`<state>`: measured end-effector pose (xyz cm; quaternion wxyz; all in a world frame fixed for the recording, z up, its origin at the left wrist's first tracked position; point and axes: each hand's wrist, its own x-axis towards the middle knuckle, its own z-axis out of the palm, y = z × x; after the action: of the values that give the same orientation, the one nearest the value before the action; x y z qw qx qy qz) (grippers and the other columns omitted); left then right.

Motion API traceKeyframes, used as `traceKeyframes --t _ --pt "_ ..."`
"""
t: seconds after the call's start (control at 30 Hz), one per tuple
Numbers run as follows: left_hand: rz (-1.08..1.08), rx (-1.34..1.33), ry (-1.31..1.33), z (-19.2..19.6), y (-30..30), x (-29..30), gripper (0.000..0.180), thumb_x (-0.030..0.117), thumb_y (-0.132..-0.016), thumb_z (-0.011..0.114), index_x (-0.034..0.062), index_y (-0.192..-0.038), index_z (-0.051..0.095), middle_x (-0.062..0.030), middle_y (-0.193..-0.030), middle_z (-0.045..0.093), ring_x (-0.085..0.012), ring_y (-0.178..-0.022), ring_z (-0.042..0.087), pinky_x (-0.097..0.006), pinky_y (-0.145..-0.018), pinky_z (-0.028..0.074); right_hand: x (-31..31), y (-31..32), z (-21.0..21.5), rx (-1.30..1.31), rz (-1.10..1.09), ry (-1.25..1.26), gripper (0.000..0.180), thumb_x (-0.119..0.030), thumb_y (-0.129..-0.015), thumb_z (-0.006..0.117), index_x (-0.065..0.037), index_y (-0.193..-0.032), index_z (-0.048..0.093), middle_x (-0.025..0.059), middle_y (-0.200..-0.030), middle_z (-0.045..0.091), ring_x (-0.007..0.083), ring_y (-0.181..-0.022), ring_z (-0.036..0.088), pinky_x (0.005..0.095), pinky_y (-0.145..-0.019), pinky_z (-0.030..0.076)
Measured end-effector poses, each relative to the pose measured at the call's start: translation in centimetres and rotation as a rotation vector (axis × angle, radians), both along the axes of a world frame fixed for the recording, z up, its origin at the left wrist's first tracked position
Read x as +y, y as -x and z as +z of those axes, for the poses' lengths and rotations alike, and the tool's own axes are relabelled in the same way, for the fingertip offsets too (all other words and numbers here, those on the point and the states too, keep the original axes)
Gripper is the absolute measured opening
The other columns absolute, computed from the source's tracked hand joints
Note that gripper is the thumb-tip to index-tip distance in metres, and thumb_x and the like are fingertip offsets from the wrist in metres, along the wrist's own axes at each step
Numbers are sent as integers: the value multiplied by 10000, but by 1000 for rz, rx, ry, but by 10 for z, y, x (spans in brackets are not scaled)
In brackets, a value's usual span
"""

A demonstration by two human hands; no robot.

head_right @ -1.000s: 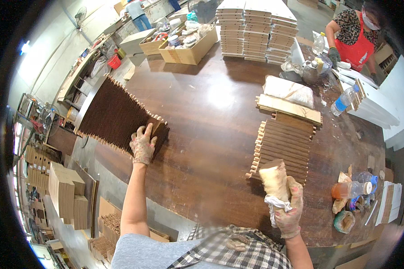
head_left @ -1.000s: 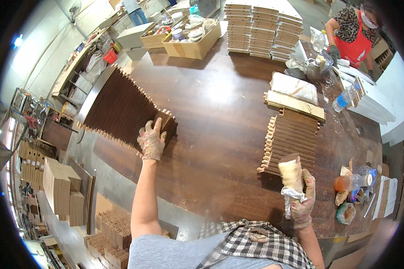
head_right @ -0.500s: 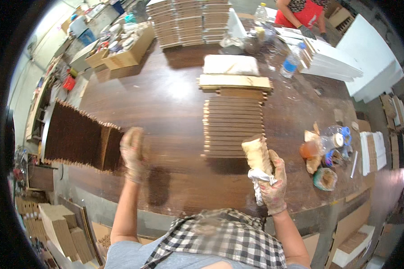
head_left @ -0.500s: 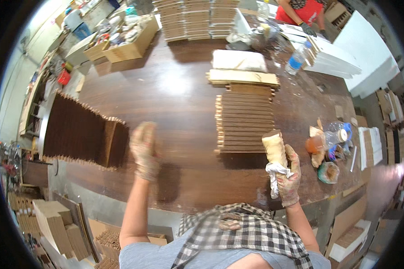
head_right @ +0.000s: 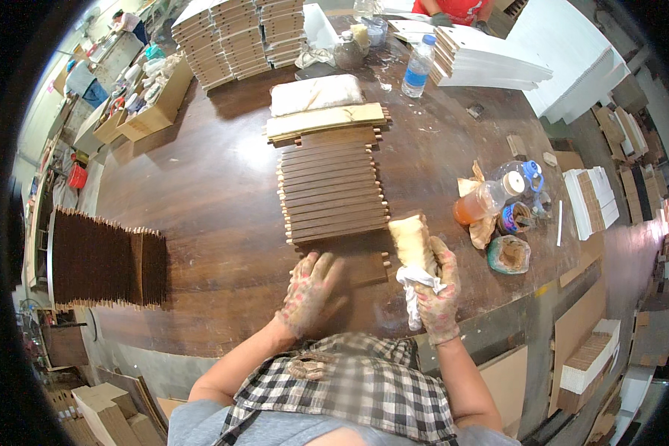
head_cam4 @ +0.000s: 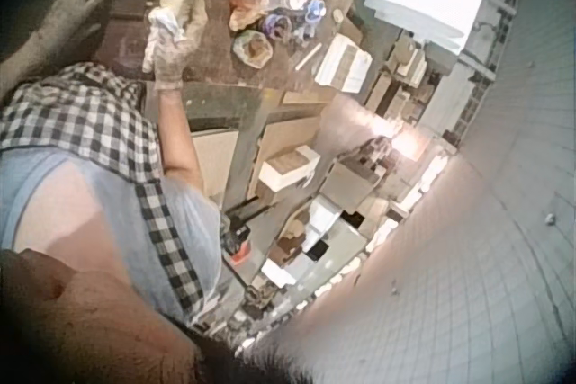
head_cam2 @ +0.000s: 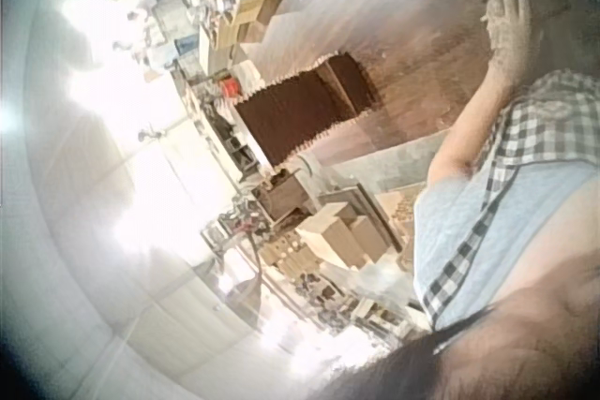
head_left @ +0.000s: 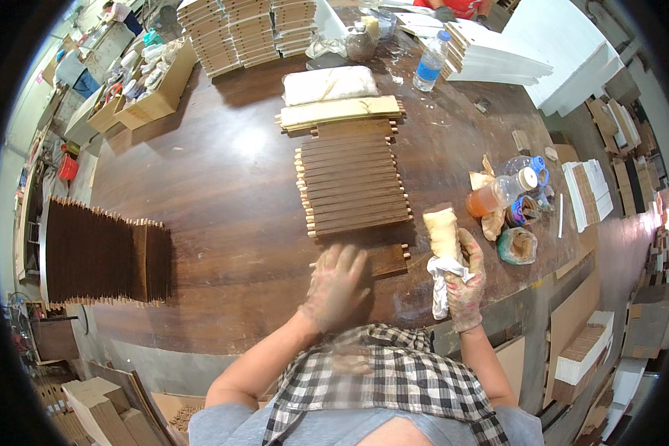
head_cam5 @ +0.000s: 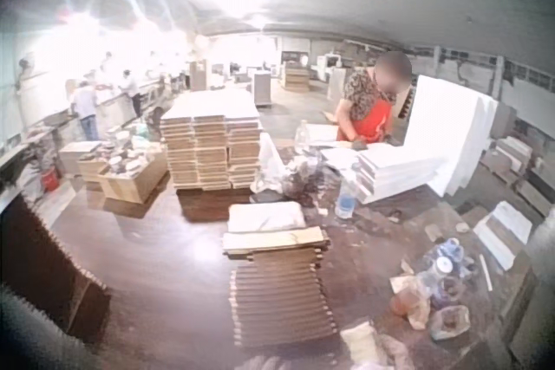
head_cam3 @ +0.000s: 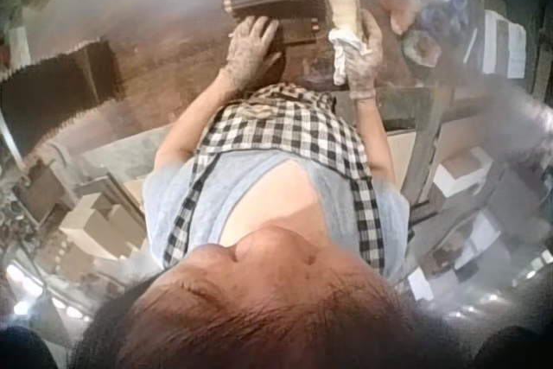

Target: The person picks up individual wood slats by hand, wipes them with a stained cloth to apply color, and places them onto a large stack on the workbench.

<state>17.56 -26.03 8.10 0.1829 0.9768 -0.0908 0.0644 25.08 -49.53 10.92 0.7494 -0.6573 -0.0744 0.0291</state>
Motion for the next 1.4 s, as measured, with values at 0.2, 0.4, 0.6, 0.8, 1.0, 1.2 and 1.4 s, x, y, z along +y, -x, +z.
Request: traceKeyframes --t 0.2,0.4,0.6,0.8,1.0,1.2,1.4 --pt "43 217 152 -1 -23 -4 727 316 -766 785 17 -1359 490 -208 -1206 547 -389 -1133 522 -501 -982 433 -14 -3 8 -125 14 160 620 -138 -807 771 4 -1348 503 91 -1278 531 210 -1182 546 339 -1027 451" --pt "175 1 357 25 14 16 898 260 -682 865 1 -1413 411 -237 -1205 510 -402 -1085 533 -478 -914 482 -22 5 29 -405 166 532 533 -196 -762 773 -48 -1253 628 152 -1155 616 292 -1066 623 370 -921 505" --pt "246 -81 199 48 26 24 911 227 -634 874 31 -1409 436 -197 -1185 525 -364 -1060 542 -462 -901 481 11 0 58 -605 393 763 558 -198 -730 763 -64 -1255 630 169 -1125 625 332 -977 662 382 -819 544" --pt "236 -164 162 47 30 27 907 201 -608 884 46 -1396 464 -183 -1168 534 -350 -1055 543 -462 -890 476 26 -7 69 -647 416 793 562 -196 -703 742 -78 -1242 636 164 -1126 628 349 -947 670 390 -792 553" --pt "379 -63 563 41 23 48 807 242 -720 806 26 -1408 444 -176 -1171 545 -308 -1047 575 -420 -901 495 -8 6 62 -444 438 741 522 -271 -737 742 -72 -1211 650 169 -1142 617 325 -956 667 391 -825 550" --pt "379 293 2383 48 0 44 468 477 -1011 481 58 -1217 519 -101 -975 581 -196 -861 593 -340 -783 544 20 13 64 -582 391 599 532 -391 -793 750 -101 -1228 652 149 -1124 618 315 -960 670 372 -808 565" --pt "215 113 2521 45 -15 40 560 507 -975 532 7 -1227 534 -161 -1028 613 -278 -905 622 -411 -823 563 54 29 72 -842 508 712 350 -297 -770 768 -174 -1091 703 107 -1149 634 280 -914 681 365 -711 581"
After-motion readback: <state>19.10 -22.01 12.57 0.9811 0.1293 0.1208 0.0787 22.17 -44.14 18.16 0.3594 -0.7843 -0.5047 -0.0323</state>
